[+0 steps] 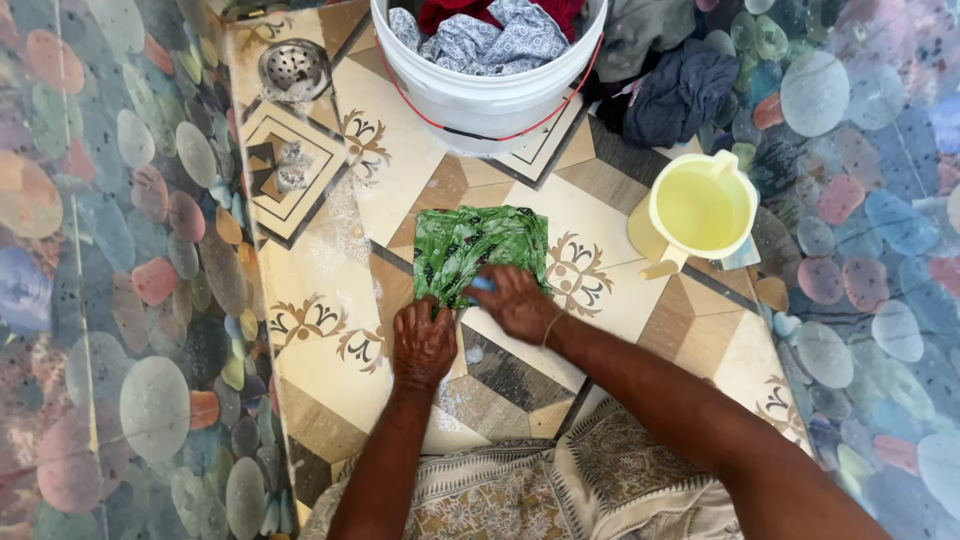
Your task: The person washes clothes by hand using a bar of soap. They pick up a pair of pants from a bucket, scrub them against the floor and a bar of soap, and then wring them out.
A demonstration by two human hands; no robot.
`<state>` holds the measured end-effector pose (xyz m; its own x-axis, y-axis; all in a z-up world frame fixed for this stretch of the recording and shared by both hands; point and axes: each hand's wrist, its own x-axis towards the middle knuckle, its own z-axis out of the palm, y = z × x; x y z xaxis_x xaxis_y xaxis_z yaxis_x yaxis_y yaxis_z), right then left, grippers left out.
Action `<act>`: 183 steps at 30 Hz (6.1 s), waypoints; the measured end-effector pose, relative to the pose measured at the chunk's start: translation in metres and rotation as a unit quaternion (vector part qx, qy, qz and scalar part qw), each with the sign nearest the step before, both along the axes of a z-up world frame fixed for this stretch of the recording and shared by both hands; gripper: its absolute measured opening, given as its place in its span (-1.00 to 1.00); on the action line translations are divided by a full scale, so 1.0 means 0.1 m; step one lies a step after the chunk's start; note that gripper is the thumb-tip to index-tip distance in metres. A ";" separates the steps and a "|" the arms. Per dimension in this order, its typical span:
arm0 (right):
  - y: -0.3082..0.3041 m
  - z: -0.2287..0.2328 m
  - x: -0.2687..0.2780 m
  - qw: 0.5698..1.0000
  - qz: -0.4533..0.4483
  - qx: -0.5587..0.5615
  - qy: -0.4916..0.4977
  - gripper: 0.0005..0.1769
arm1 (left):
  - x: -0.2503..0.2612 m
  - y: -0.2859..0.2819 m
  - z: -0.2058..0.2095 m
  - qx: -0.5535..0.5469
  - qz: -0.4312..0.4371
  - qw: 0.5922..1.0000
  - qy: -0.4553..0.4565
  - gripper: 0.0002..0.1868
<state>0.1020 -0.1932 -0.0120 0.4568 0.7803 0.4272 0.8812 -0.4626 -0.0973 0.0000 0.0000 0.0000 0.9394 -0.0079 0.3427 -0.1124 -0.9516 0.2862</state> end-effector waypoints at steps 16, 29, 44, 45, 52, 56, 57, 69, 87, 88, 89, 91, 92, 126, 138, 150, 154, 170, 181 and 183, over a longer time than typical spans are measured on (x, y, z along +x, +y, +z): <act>-0.23 0.04 0.51 0.863 -0.184 0.174 0.437 -0.76 | -0.02 -0.01 -0.02 0.003 0.013 1.000 0.003 -0.89; 0.39 0.41 0.21 0.798 -0.119 0.159 0.569 -0.63 | 0.02 0.02 -0.03 -0.003 0.008 1.000 -0.024 -0.88; 0.20 -0.01 0.38 0.933 -0.100 0.035 0.343 -0.65 | 0.04 0.02 -0.03 -0.002 0.007 1.000 0.001 -0.86; 0.36 0.00 0.21 0.944 -0.039 -0.020 0.328 -0.64 | 0.04 0.02 -0.02 -0.001 0.007 1.000 0.000 -0.87; 0.18 0.07 0.70 0.937 -0.126 0.133 0.299 -0.62 | 0.01 0.00 -0.06 0.043 0.021 0.998 -0.033 -0.87; 0.17 0.17 0.60 0.906 -0.218 0.050 0.358 -0.65 | 0.03 0.01 -0.09 0.019 0.019 0.999 0.019 -0.88; 0.28 0.17 0.48 0.807 -0.170 0.157 0.543 -0.73 | 0.03 0.02 -0.12 0.014 0.014 1.000 0.011 -0.88; 0.84 0.31 0.65 0.948 0.172 -0.143 0.225 -0.61 | 0.07 0.05 -0.13 -0.077 -0.018 0.996 -0.033 -0.85; 0.74 0.73 0.59 0.913 -0.047 -0.087 0.396 -0.55 | 0.08 0.05 -0.07 -0.055 -0.021 0.998 -0.033 -0.86; 0.75 0.58 0.52 0.931 0.046 -0.150 0.329 -0.55 | 0.10 0.05 -0.07 -0.053 -0.020 0.998 -0.020 -0.84; 0.73 0.40 0.55 0.955 0.064 -0.107 0.269 -0.55 | 0.06 0.05 -0.09 -0.051 -0.017 0.999 -0.002 -0.83; 0.52 0.06 0.68 0.984 0.099 -0.020 0.146 -0.55 | 0.04 0.05 -0.15 -0.048 -0.010 0.999 -0.002 -0.84; 0.34 -0.03 0.80 0.977 0.044 0.045 0.204 -0.57 | 0.04 0.05 -0.19 -0.047 -0.006 0.999 -0.002 -0.84; -0.47 1.11 0.22 0.344 -0.218 0.595 0.693 -0.49 | 0.35 -0.11 -0.11 -0.921 0.063 0.360 0.133 -0.63; 0.61 1.27 -0.51 0.693 -0.061 0.330 0.638 -0.34 | 0.10 -0.28 -0.10 -0.887 -0.077 0.454 0.046 -0.65; 0.55 1.26 -0.17 0.672 -0.165 0.337 0.639 -0.37 | -0.07 0.15 -0.04 -0.896 -0.254 0.356 0.082 -0.68; 0.51 1.33 -0.21 0.633 -0.067 0.415 0.650 -0.35 | 0.02 0.12 0.68 -0.652 -0.054 0.748 0.111 -0.65; 0.47 1.52 -0.29 0.721 -0.057 0.328 0.607 -0.36 | 0.04 0.43 0.46 -0.699 -0.091 0.700 -0.113 -0.33; 0.52 1.31 -0.28 0.945 -0.119 0.182 0.243 -0.43 | -0.08 -0.13 0.38 -0.935 -0.116 0.319 0.103 -0.37; 0.51 1.34 -0.16 0.900 -0.144 0.268 0.311 -0.45 | -0.10 -0.17 0.26 -0.945 -0.121 0.292 0.086 -0.41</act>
<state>0.0855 -0.1424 0.1216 0.8879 0.3491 0.2996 0.4308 -0.4025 -0.8077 -0.0099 -0.0169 0.0259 0.9943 -0.0300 -0.1028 0.0593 0.9537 0.2950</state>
